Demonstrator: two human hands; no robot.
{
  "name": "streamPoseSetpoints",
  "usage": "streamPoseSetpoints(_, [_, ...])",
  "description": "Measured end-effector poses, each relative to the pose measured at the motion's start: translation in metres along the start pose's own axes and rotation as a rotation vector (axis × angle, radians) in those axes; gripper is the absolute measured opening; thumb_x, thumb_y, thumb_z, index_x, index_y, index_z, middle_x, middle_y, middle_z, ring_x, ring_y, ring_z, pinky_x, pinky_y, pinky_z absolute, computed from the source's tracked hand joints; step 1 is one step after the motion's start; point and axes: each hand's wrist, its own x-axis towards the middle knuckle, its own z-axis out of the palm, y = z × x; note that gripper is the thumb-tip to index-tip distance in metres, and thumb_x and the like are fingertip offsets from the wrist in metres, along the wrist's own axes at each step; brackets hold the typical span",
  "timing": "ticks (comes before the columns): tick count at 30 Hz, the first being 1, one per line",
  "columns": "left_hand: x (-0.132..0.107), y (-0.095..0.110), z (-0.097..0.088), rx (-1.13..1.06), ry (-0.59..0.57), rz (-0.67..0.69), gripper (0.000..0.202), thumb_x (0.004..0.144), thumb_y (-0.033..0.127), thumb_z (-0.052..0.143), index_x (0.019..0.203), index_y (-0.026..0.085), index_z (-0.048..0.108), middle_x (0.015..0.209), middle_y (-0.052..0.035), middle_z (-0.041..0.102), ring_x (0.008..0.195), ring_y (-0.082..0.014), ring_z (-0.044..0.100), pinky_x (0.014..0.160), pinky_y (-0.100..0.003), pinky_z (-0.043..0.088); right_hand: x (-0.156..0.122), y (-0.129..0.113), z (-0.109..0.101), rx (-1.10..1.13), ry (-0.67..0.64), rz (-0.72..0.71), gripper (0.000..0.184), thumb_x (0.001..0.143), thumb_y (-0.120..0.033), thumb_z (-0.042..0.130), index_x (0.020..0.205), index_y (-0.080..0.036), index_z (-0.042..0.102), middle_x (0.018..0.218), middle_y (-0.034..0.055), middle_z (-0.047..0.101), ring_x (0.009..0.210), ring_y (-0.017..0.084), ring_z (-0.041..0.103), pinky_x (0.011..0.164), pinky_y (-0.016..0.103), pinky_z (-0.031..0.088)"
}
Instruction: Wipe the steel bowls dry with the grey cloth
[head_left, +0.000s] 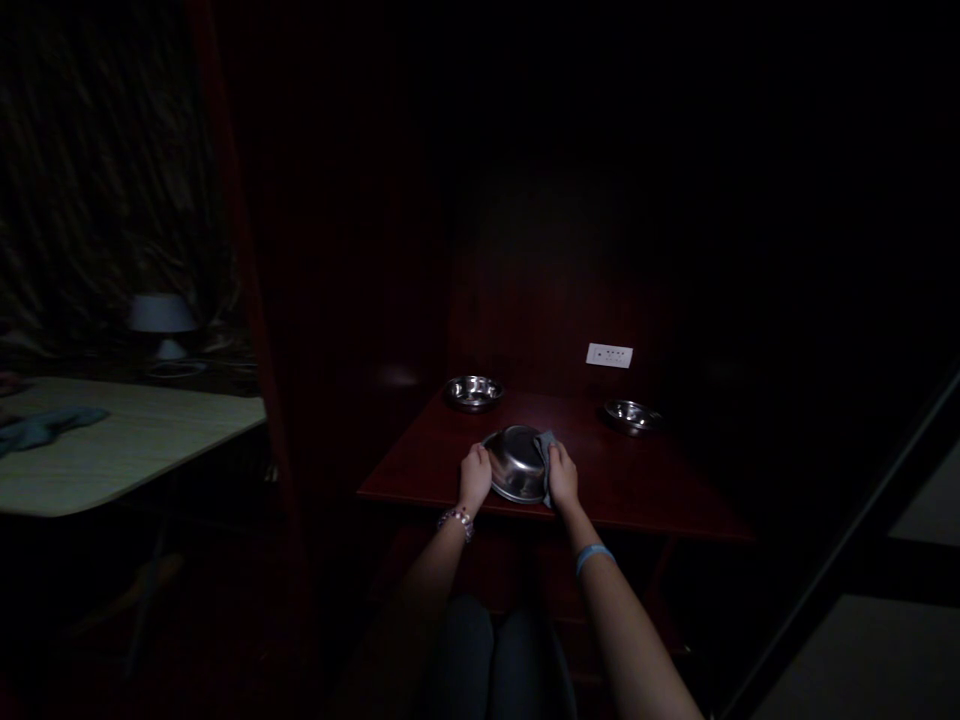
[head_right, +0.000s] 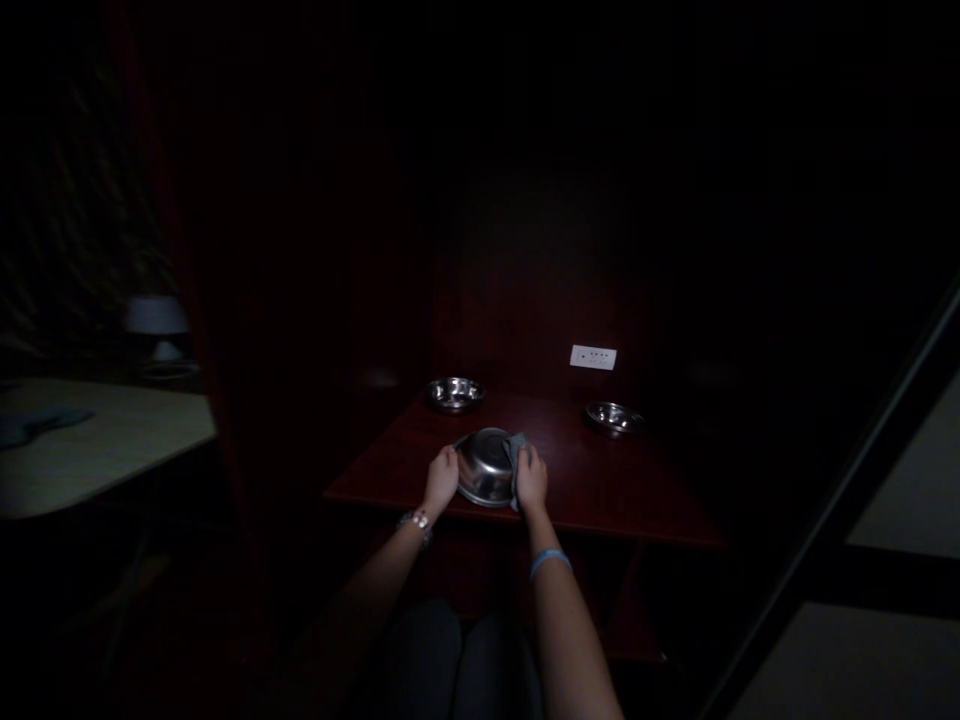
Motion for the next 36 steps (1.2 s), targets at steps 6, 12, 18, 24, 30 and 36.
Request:
streamPoseSetpoints(6, [-0.0003,0.0000,-0.0002,-0.028,-0.014,0.003,0.028,0.094,0.021,0.033,0.087,0.014,0.060,0.074,-0.0044,0.065,0.067,-0.0133,0.062,0.067,-0.024,0.047,0.0005,0.0004,0.0001,0.012,0.003,-0.003,0.045,0.092,-0.045,0.033,0.117,-0.022,0.062,0.121,0.0067,0.066,0.111,0.020,0.060,0.099,0.034,0.041])
streamPoseSetpoints(12, [-0.0012,0.0036,-0.0018,-0.016,-0.006,0.001,0.028,0.093,0.019,0.034,0.088,0.014,0.061,0.080,-0.0061,0.067,0.073,-0.0140,0.064,0.071,-0.024,0.048,-0.0001,-0.0014,-0.0008,0.015,0.002,0.006,0.047,0.092,-0.046,0.033,0.119,-0.021,0.061,0.122,0.0078,0.065,0.114,0.021,0.059,0.100,0.033,0.041])
streamPoseSetpoints(18, [-0.0001,0.0015,-0.0010,-0.019,-0.005,-0.005,0.029,0.094,0.020,0.034,0.091,0.013,0.062,0.081,-0.0063,0.068,0.073,-0.0135,0.064,0.071,-0.023,0.048,-0.0002,-0.0019,-0.0005,0.010,0.006,0.016,0.046,0.093,-0.046,0.032,0.120,-0.022,0.061,0.121,0.0073,0.066,0.114,0.021,0.059,0.099,0.034,0.041])
streamPoseSetpoints(24, [0.0006,0.0014,-0.0009,-0.007,-0.005,-0.012,0.028,0.093,0.020,0.035,0.089,0.014,0.063,0.077,-0.0060,0.067,0.071,-0.0135,0.063,0.069,-0.023,0.048,-0.0005,-0.0016,-0.0005,0.002,0.008,0.015,0.047,0.092,-0.047,0.033,0.119,-0.021,0.062,0.121,0.0082,0.066,0.113,0.022,0.059,0.100,0.034,0.041])
streamPoseSetpoints(30, [0.0000,0.0026,-0.0015,0.014,0.005,-0.004,0.028,0.093,0.018,0.035,0.089,0.014,0.062,0.080,-0.0063,0.068,0.074,-0.0128,0.064,0.072,-0.022,0.047,-0.0011,-0.0013,-0.0006,0.008,0.005,-0.008,0.044,0.093,-0.044,0.032,0.118,-0.023,0.062,0.120,0.0065,0.067,0.109,0.021,0.061,0.097,0.034,0.043])
streamPoseSetpoints(36, [0.0000,0.0010,-0.0013,0.009,0.000,-0.002,0.028,0.094,0.019,0.036,0.090,0.014,0.063,0.081,-0.0060,0.068,0.073,-0.0124,0.064,0.071,-0.022,0.047,-0.0008,-0.0019,-0.0010,-0.015,0.008,0.009,0.045,0.092,-0.045,0.033,0.118,-0.022,0.062,0.120,0.0074,0.066,0.112,0.022,0.060,0.099,0.035,0.042])
